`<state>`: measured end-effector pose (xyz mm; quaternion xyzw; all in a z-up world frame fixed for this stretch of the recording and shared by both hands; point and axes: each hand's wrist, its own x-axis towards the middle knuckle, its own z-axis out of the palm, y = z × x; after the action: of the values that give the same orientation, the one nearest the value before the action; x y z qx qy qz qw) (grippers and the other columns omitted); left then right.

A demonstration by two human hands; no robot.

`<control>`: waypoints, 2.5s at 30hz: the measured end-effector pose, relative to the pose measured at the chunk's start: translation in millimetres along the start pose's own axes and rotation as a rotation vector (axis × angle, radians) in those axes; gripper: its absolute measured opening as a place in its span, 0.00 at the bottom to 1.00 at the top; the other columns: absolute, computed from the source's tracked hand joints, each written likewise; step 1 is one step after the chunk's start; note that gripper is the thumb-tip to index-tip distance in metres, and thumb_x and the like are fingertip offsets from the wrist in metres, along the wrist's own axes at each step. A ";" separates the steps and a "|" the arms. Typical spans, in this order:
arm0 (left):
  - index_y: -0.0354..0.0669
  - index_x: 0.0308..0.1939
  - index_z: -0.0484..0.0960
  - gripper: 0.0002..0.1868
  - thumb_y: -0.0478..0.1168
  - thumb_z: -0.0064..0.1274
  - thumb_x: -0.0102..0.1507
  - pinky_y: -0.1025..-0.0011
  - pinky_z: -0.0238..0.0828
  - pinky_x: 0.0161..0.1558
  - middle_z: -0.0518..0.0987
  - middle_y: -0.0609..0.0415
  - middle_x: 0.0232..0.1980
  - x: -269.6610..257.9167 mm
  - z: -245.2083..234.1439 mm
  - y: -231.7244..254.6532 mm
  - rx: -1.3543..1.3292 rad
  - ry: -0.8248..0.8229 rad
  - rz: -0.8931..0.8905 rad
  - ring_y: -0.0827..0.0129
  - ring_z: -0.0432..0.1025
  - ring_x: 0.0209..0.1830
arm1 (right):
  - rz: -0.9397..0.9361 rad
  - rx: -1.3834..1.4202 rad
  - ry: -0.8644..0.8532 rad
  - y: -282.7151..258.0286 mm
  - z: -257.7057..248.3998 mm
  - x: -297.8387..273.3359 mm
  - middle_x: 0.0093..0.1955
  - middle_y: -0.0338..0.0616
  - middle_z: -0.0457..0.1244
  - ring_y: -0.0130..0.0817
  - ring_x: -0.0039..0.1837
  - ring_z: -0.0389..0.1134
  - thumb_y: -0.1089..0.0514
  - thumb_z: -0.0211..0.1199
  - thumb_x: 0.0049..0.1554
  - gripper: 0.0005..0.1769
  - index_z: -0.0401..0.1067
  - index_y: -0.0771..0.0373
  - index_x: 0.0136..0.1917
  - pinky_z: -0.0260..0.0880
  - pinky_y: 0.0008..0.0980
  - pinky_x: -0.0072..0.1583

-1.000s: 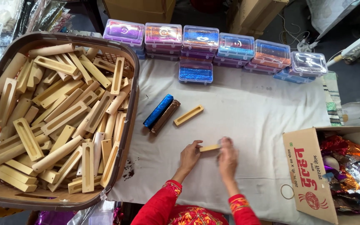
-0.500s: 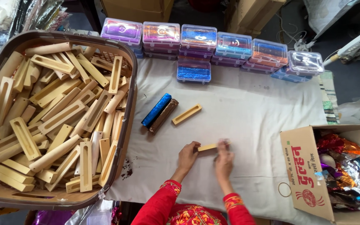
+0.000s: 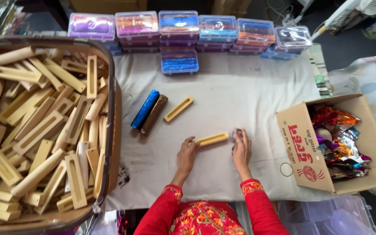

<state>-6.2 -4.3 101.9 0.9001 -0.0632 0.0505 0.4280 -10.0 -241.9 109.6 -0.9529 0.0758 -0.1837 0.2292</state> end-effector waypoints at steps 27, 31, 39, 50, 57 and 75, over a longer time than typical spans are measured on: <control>0.44 0.56 0.76 0.31 0.31 0.70 0.50 0.72 0.79 0.41 0.84 0.54 0.49 13.3 27.6 -29.7 -0.533 -0.145 -0.377 0.73 0.81 0.36 | -0.032 -0.070 -0.166 -6.4 75.8 -36.4 0.75 0.38 0.56 0.49 0.61 0.62 0.70 0.58 0.54 0.41 0.63 0.47 0.78 0.69 0.42 0.61; 0.44 0.54 0.77 0.29 0.32 0.69 0.51 0.72 0.78 0.39 0.85 0.55 0.49 15.0 24.7 -26.7 -0.516 -0.155 -0.421 0.73 0.80 0.34 | -0.225 -0.068 -0.256 -65.6 48.2 -55.0 0.79 0.37 0.57 0.47 0.59 0.64 0.76 0.55 0.47 0.46 0.62 0.51 0.77 0.71 0.37 0.60; 0.44 0.49 0.81 0.22 0.33 0.69 0.52 0.72 0.76 0.40 0.84 0.58 0.50 14.6 8.1 -11.7 -0.475 -0.186 -0.379 0.72 0.81 0.35 | -0.089 -0.146 -0.163 -22.9 18.7 -0.6 0.63 0.39 0.65 0.46 0.61 0.65 0.70 0.59 0.52 0.24 0.74 0.55 0.61 0.70 0.43 0.60; 0.46 0.47 0.85 0.19 0.32 0.68 0.52 0.72 0.76 0.40 0.82 0.58 0.48 13.3 11.1 -15.3 -0.455 -0.173 -0.355 0.73 0.81 0.35 | -0.184 0.028 -0.311 -63.7 16.9 -8.6 0.56 0.39 0.67 0.44 0.61 0.67 0.64 0.60 0.54 0.14 0.75 0.56 0.54 0.71 0.42 0.58; 0.47 0.47 0.85 0.18 0.34 0.68 0.53 0.72 0.74 0.40 0.81 0.60 0.47 14.3 2.3 -6.7 -0.407 -0.208 -0.383 0.73 0.80 0.35 | 0.006 -0.041 -0.182 -40.9 27.1 -4.4 0.56 0.35 0.69 0.44 0.58 0.67 0.64 0.61 0.55 0.13 0.76 0.52 0.52 0.72 0.42 0.57; 0.49 0.49 0.83 0.19 0.36 0.66 0.54 0.70 0.75 0.43 0.80 0.59 0.46 15.4 0.0 -12.1 -0.343 -0.192 -0.280 0.69 0.78 0.38 | -0.112 0.128 -0.005 -61.0 19.4 -22.8 0.74 0.45 0.62 0.46 0.64 0.67 0.67 0.57 0.61 0.27 0.66 0.60 0.74 0.65 0.43 0.66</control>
<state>10.9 2.1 94.9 0.8150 0.0139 -0.1067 0.5694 -19.8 -174.9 114.7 -0.9394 0.0100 -0.1983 0.2793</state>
